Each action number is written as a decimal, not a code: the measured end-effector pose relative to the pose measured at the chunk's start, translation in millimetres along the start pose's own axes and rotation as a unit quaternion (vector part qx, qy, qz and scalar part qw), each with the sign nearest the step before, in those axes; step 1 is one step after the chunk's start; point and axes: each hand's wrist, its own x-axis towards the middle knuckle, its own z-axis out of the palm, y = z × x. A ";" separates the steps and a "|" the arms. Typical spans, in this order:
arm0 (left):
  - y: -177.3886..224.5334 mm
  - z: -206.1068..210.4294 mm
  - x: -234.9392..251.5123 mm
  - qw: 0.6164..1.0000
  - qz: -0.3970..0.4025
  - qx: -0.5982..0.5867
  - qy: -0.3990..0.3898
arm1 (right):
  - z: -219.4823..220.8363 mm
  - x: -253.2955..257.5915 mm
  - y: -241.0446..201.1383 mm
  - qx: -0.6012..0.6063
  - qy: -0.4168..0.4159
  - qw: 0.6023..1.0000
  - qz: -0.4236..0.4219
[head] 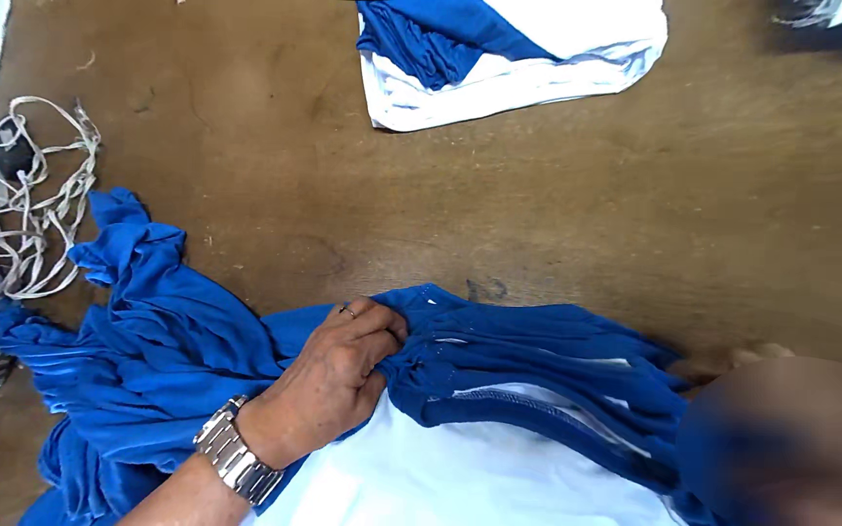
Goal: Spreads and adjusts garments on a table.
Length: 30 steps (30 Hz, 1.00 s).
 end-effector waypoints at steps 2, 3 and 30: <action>-1.2 -1.3 -1.0 1.000 -0.003 0.004 0.000 | -4.1 -6.5 -17.5 0.029 -0.011 0.999 -0.010; -0.3 -3.5 -2.0 1.000 0.002 0.004 0.001 | -4.1 -12.7 -25.0 0.072 -0.019 0.997 0.022; 9.1 -27.6 2.1 0.983 -0.029 -0.184 0.001 | -5.7 -33.1 -22.7 0.127 -0.016 0.984 0.122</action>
